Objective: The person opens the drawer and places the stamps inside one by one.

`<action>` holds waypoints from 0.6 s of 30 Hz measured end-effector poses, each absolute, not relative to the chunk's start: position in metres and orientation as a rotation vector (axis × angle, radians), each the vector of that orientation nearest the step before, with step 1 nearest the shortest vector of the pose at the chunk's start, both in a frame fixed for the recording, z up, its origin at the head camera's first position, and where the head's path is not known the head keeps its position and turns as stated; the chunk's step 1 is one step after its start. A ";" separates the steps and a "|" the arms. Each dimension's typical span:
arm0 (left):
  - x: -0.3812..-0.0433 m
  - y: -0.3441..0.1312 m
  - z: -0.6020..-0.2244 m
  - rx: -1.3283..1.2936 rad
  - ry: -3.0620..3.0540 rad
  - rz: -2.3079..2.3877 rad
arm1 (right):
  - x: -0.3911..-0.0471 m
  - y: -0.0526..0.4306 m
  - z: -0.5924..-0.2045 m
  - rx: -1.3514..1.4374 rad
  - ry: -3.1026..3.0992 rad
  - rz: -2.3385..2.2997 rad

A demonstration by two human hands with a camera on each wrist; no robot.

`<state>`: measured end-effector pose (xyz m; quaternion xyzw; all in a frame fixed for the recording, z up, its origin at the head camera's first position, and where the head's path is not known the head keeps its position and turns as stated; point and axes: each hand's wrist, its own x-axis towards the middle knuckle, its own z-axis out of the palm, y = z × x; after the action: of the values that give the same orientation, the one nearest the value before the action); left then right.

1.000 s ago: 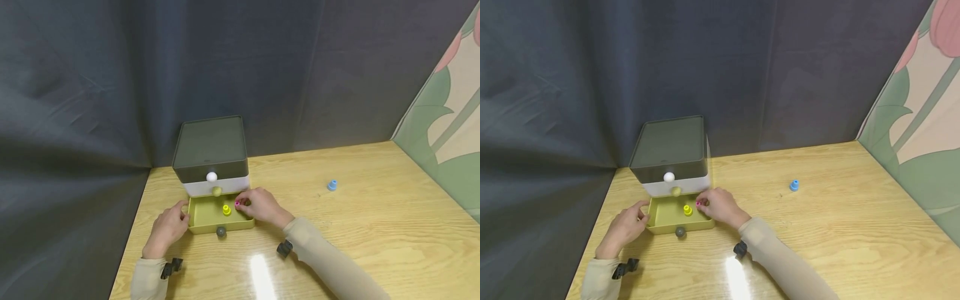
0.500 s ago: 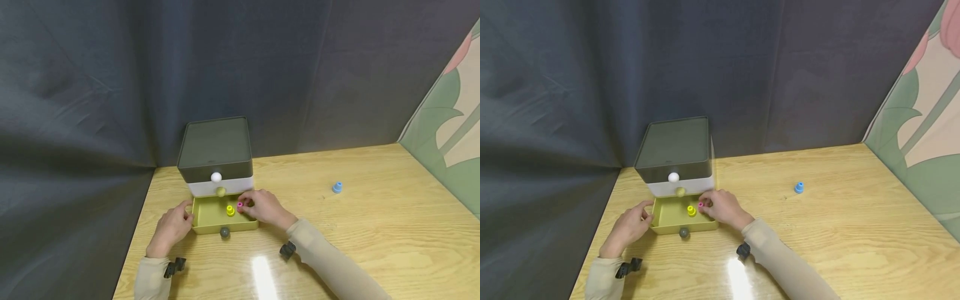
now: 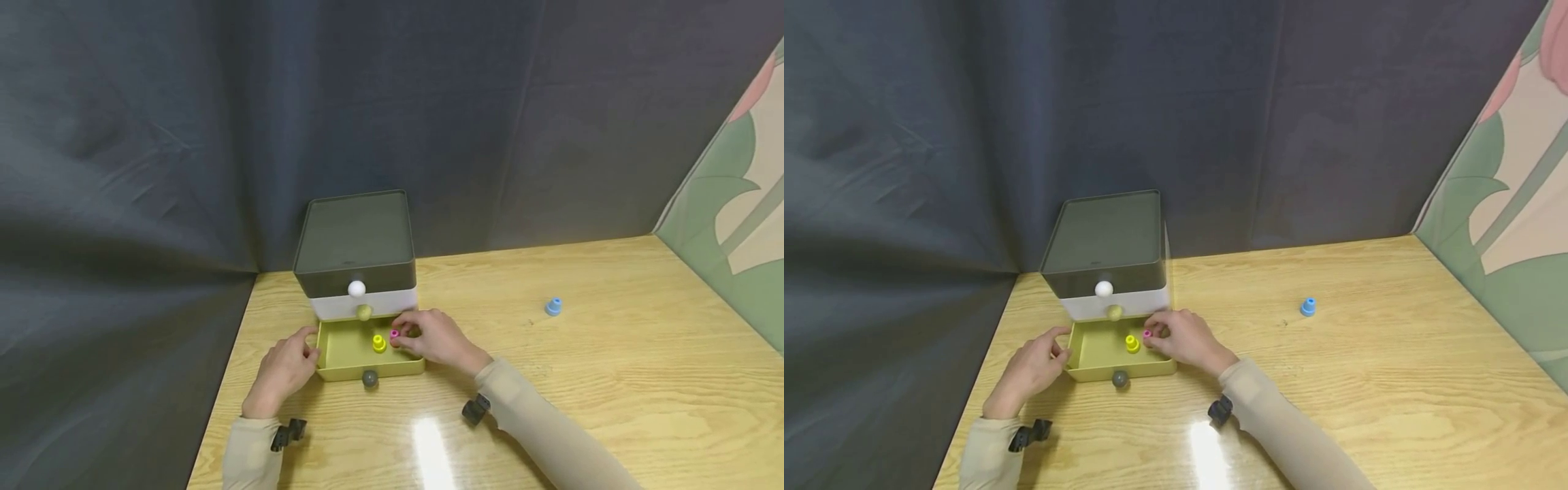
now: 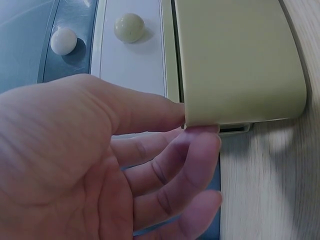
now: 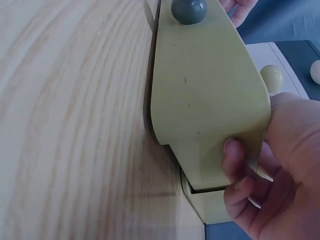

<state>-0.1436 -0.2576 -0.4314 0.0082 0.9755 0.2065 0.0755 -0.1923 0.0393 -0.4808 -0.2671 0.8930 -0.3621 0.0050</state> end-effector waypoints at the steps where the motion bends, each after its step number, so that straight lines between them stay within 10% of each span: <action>1: -0.144 -0.258 -0.432 0.023 2.924 0.623 | -0.192 0.040 -0.481 -0.839 2.782 -1.163; 18: -0.143 -0.261 -0.433 0.050 2.901 0.704 | -0.181 0.069 -0.476 -0.589 2.605 -1.538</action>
<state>-0.1426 -0.2610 -0.4329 0.0168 0.9687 0.2351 0.0781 -0.1805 0.0688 -0.4762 -0.1909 0.8449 -0.4987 0.0297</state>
